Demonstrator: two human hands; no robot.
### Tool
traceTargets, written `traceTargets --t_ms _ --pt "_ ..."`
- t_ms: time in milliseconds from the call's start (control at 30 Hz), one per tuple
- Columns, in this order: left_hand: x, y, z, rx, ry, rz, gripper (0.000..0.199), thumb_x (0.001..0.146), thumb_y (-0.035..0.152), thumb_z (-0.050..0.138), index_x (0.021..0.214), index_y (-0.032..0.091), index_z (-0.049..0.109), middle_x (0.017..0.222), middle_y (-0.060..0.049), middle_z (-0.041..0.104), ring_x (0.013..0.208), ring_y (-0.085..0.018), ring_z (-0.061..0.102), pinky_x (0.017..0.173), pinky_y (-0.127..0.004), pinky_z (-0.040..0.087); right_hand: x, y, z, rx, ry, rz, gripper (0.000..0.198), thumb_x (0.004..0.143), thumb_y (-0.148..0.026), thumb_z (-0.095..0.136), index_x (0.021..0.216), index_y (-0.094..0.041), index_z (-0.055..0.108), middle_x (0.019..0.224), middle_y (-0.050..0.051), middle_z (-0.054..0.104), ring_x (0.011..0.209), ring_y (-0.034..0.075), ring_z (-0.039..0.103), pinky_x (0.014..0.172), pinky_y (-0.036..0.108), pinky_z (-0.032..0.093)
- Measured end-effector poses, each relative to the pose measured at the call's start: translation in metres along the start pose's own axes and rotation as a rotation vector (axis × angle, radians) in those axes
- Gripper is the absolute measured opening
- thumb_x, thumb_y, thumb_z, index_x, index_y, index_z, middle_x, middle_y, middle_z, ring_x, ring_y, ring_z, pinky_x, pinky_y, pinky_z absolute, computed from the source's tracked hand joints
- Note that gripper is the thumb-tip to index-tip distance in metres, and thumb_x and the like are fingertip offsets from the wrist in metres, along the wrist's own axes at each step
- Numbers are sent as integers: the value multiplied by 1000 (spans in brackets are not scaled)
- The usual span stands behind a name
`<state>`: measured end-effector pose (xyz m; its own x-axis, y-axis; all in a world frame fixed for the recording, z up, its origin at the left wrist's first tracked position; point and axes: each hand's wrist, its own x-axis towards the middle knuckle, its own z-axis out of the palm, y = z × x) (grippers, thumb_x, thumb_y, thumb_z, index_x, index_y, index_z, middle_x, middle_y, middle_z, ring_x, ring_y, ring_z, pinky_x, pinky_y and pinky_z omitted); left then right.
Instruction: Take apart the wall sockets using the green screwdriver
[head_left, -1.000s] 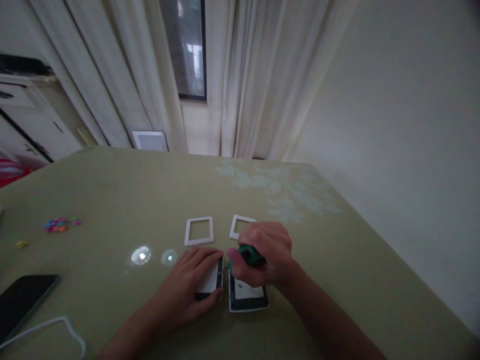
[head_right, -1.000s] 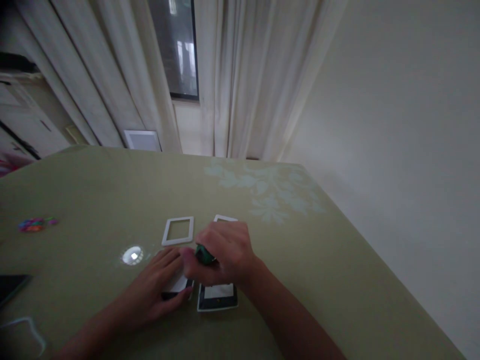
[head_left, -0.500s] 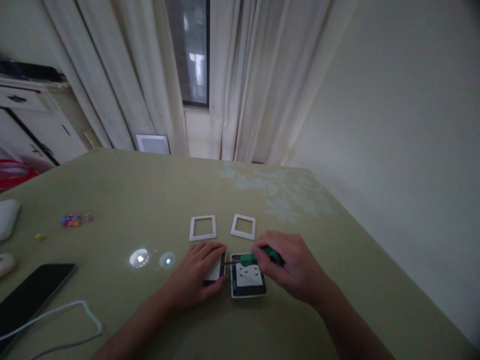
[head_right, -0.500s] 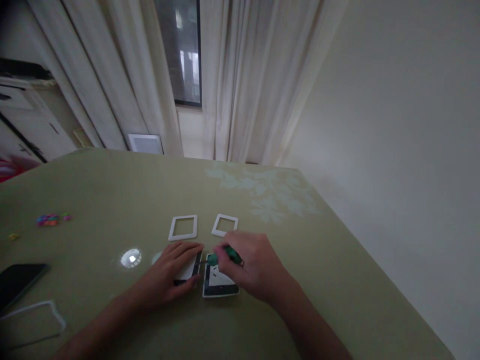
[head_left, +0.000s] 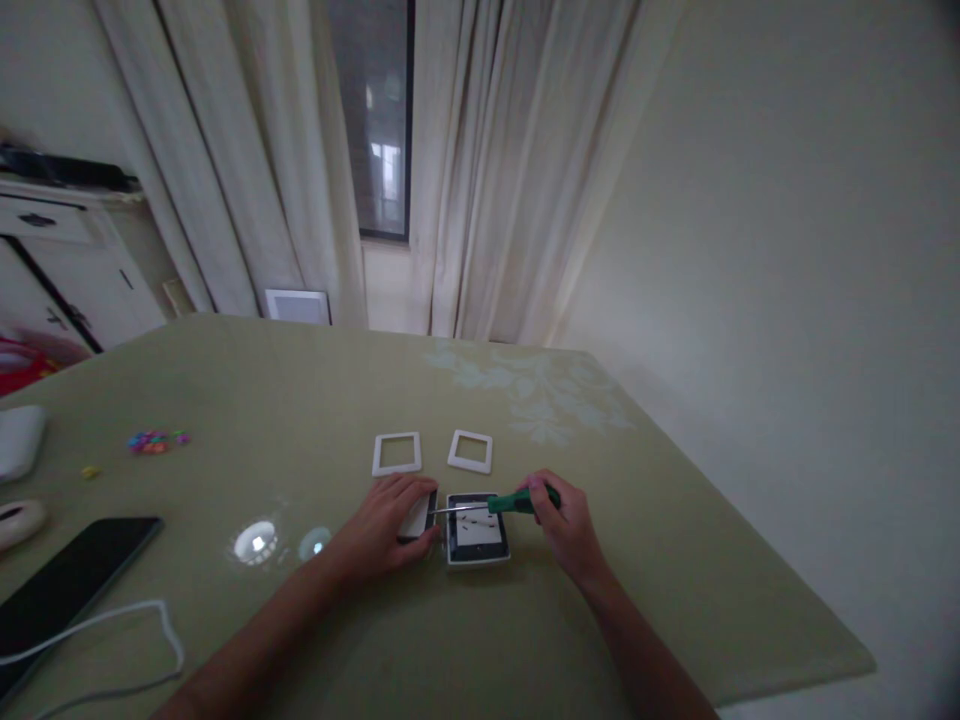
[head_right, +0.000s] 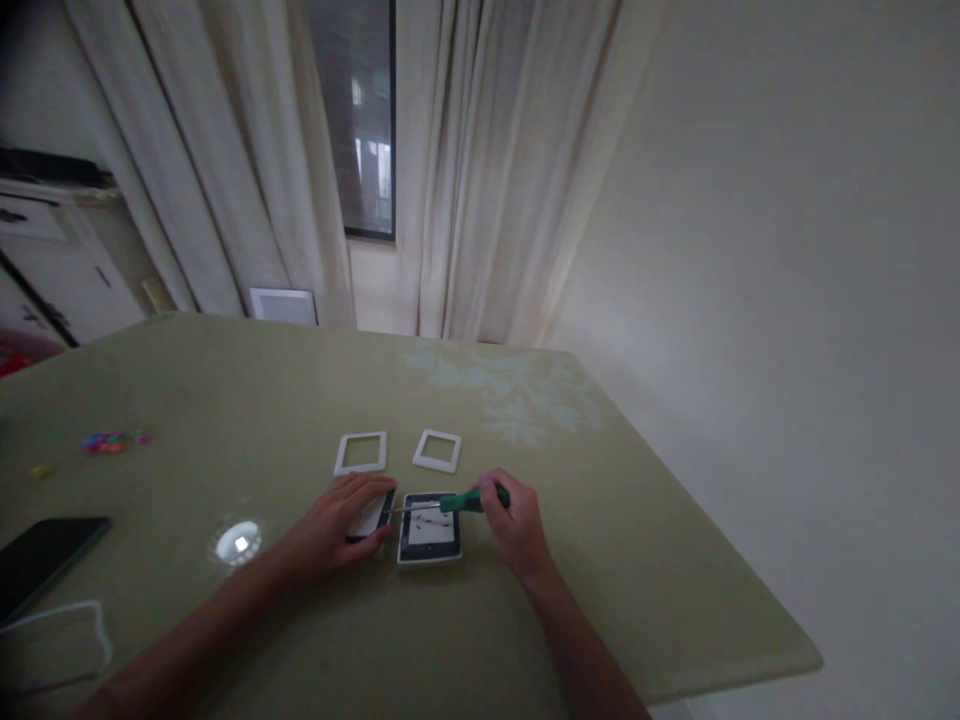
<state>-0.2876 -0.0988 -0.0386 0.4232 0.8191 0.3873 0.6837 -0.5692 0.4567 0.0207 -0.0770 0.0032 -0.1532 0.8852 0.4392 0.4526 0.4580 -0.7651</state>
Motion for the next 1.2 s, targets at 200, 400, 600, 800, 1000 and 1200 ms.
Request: traceTargets --t_ms 200,400,600,800,1000,1200 --pt "0 -1 -2 -4 -1 5 43 96 38 68 137 25 65 138 -12 76 129 -36 69 114 -53 55 1 -5 0 -48 -36 7 61 113 -58 37 77 -20 68 54 -2 52 49 16 48 48 27 37" --pt "0 1 -6 -21 -17 19 41 97 37 67 136 25 63 137 -11 76 129 -34 69 113 -50 54 39 -59 -40 -96 -508 -170 31 96 -54 79 102 -24 82 94 4 80 84 21 71 78 30 50" --pt "-1 0 -4 -44 -40 19 41 98 36 68 136 24 59 136 -12 74 129 -34 68 112 -50 54 68 -67 -45 -136 -731 -166 20 94 -43 81 100 -25 83 78 -1 75 68 16 64 67 27 41" --pt "1 -1 -5 -64 -54 10 42 97 38 69 134 23 59 134 -12 75 126 -35 68 111 -51 54 37 -17 -32 -45 -531 -9 44 99 -59 68 90 -18 79 76 2 71 67 16 59 62 27 41" --pt "1 -3 -8 -60 -54 -2 42 96 40 69 134 23 60 134 -13 75 125 -35 69 111 -51 55 -4 14 -14 -5 -348 72 50 100 -65 64 90 -18 79 78 4 72 70 18 62 65 29 44" --pt "1 -2 -9 -62 -49 -15 41 98 40 68 134 22 59 135 -14 75 126 -35 69 112 -51 54 -18 20 -7 -49 -308 81 57 105 -66 52 89 -17 75 78 5 71 70 19 62 64 29 44"
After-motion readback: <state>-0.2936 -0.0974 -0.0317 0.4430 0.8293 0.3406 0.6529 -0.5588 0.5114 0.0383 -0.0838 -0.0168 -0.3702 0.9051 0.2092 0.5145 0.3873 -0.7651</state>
